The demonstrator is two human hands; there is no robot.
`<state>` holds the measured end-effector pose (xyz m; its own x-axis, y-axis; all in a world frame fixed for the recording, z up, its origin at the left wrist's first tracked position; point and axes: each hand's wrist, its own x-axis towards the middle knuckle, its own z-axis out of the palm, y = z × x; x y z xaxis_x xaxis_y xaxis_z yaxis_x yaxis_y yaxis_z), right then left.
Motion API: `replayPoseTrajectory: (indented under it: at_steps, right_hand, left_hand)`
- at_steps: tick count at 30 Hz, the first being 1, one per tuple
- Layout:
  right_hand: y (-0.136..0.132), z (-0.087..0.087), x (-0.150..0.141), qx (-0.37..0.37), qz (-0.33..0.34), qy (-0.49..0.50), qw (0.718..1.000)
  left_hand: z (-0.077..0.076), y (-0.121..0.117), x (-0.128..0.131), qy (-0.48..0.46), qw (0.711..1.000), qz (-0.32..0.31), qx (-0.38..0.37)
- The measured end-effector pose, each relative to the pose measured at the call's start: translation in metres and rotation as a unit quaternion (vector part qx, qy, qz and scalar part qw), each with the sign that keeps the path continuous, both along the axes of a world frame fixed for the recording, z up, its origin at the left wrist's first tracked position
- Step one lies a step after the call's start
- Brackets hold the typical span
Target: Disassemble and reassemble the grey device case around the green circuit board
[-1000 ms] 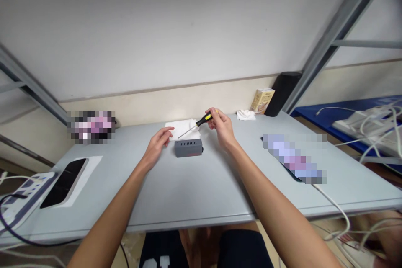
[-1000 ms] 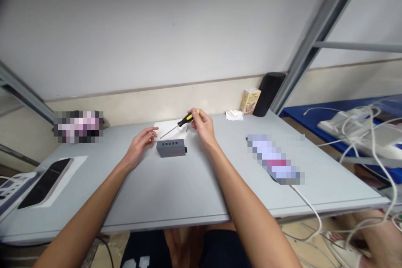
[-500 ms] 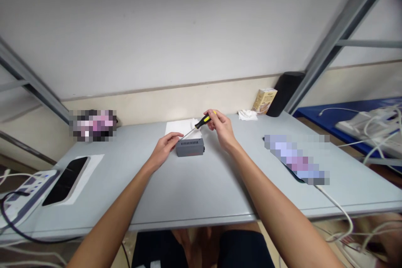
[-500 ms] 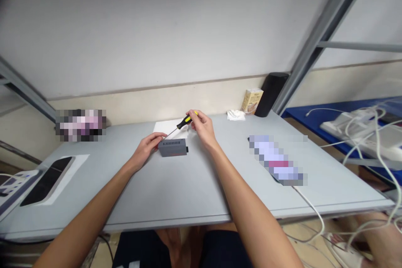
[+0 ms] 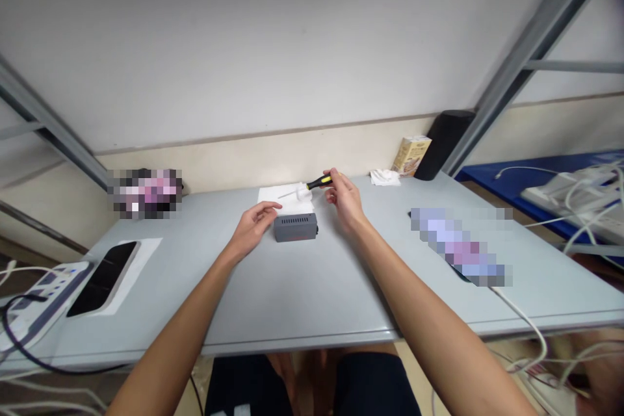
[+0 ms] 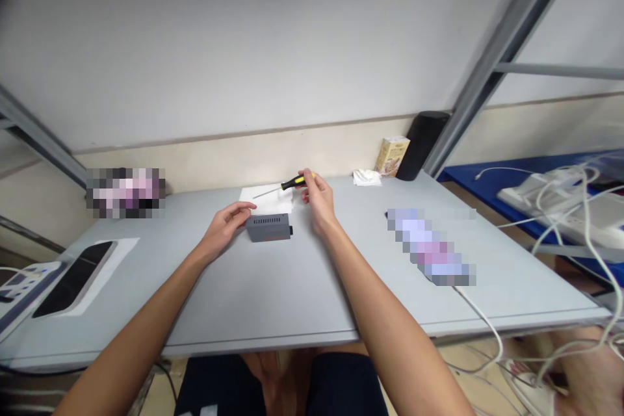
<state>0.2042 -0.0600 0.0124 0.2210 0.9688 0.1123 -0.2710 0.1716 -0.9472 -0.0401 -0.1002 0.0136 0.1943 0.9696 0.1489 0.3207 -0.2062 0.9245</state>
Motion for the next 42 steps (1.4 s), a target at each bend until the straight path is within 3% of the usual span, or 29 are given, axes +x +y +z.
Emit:
replayPoseTrajectory:
  at_steps: [4, 7, 9, 16, 24, 31, 37, 42]
  right_hand:
    - [-0.002, -0.013, -0.01, -0.016, 0.025, -0.059, 0.998]
    - [-0.006, -0.017, -0.018, -0.012, 0.07, -0.096, 0.993]
    - [-0.009, -0.018, -0.02, -0.01, 0.097, -0.108, 0.989]
    - [-0.01, -0.017, -0.02, -0.004, 0.113, -0.115, 0.987]
    - [-0.008, -0.01, -0.014, 0.001, 0.108, -0.087, 0.99]
    - [0.005, -0.002, 0.013, 0.031, 0.052, 0.024, 0.998]
    - [0.015, -0.002, 0.047, 0.088, 0.011, 0.105, 0.991]
    - [0.016, -0.002, 0.058, 0.088, 0.061, 0.186, 0.977]
  left_hand:
    - [-0.006, 0.013, -0.013, -0.021, 0.993, 0.111, 0.044]
    - [-0.014, 0.021, -0.022, 0.051, 0.974, 0.205, 0.082]
    - [-0.02, 0.023, -0.026, 0.104, 0.964, 0.22, 0.106]
    - [-0.03, 0.023, -0.029, 0.236, 0.942, 0.196, 0.137]
    - [-0.028, 0.019, -0.025, 0.271, 0.943, 0.155, 0.119]
    - [-0.005, 0.001, -0.006, 0.21, 0.93, 0.142, 0.266]
    - [0.023, -0.016, 0.035, 0.305, 0.894, 0.001, 0.329]
    - [0.023, -0.013, 0.053, 0.341, 0.868, -0.04, 0.359]
